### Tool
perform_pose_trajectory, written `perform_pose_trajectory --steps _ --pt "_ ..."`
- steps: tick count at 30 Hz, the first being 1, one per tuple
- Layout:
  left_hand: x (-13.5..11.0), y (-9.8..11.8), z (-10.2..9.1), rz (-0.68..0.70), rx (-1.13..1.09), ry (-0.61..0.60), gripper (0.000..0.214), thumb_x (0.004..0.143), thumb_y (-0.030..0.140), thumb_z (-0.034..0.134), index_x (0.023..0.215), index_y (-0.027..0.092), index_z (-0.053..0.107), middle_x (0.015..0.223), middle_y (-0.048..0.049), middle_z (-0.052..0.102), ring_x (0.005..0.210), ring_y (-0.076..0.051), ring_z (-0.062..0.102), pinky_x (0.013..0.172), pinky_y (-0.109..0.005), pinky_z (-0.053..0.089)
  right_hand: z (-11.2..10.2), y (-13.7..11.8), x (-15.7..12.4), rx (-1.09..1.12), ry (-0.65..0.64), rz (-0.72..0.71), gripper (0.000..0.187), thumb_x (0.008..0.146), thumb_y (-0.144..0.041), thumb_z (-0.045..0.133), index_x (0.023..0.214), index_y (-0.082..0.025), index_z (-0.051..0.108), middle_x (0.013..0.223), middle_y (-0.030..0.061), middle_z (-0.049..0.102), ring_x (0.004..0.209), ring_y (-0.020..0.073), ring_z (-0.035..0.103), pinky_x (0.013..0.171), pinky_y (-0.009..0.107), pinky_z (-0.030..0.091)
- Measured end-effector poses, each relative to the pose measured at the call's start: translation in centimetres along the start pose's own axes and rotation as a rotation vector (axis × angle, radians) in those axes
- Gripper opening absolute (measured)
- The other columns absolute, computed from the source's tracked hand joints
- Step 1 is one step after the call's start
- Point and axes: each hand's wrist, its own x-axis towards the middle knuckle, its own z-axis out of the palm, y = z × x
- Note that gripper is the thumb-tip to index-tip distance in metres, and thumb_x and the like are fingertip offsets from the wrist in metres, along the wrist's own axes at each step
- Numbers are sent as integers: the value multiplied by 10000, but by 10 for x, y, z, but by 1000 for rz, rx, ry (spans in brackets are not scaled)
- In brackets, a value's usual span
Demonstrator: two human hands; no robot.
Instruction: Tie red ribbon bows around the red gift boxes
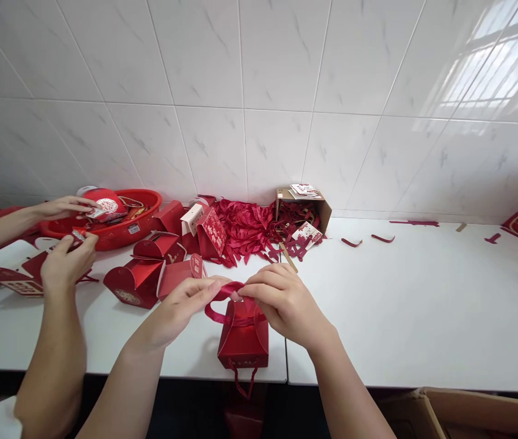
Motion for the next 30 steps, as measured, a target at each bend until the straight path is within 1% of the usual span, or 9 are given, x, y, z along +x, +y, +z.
perform_pose_trajectory --steps 4,9,12,15,17,19,24,27,30 --pt "-9 -1 4 143 424 141 221 832 382 605 950 261 747 1079 -86 715 1140 -295 581 1038 -463 367 5 -1 -9 50 182 67 358 854 -60 523 1102 -278 663 1155 87 626 1023 225 596 838 413 496" --pt "-34 -29 -14 175 652 361 214 822 359 609 983 273 721 1078 -67 715 1091 -274 611 1008 -424 378 6 3 -50 145 492 405 206 845 -122 589 956 -260 695 1042 70 641 980 229 611 820 389 499" --pt "-64 -63 -36 -1 637 499 289 794 442 609 971 242 722 1079 -82 715 1078 -276 619 967 -380 431 0 15 -100 125 533 666 61 832 -234 626 836 -220 685 990 73 652 965 244 609 828 389 494" --pt "-97 -98 -52 -387 663 564 407 731 554 598 942 231 728 1080 -84 723 1044 -319 638 922 -414 469 -3 31 -155 29 524 994 194 798 -388 639 803 -200 684 950 82 677 917 263 626 795 387 511" --pt "-111 -115 -53 -629 678 556 435 732 587 553 951 252 725 1073 -62 729 956 -322 667 928 -468 459 -1 40 -180 1 421 1165 274 773 -462 632 783 -195 693 979 93 683 886 263 639 752 368 531" --pt "-115 -123 -47 -693 694 542 416 747 567 529 954 258 714 1093 -59 718 961 -318 658 945 -499 441 4 46 -191 -8 330 1221 338 752 -510 623 854 -198 705 1067 106 664 928 277 637 759 382 541" --pt "-92 -119 -18 -369 801 619 237 773 442 542 814 238 657 1228 -99 610 1251 -350 450 1001 -570 361 20 42 -165 -191 408 1099 488 786 -532 564 1136 -195 617 1255 150 550 1178 328 516 951 514 442" --pt "-70 -112 0 -140 649 516 196 822 420 533 856 238 598 1178 -86 592 1171 -278 509 997 -487 396 32 29 -136 34 263 946 347 864 -470 509 1071 -216 624 1168 114 606 1129 267 549 963 445 439" --pt "-50 -107 15 -73 521 421 187 834 407 546 881 227 541 1022 -64 590 1040 -230 548 942 -402 431 46 17 -113 258 52 927 302 898 -466 478 990 -212 615 1045 91 636 1012 232 580 853 360 475"
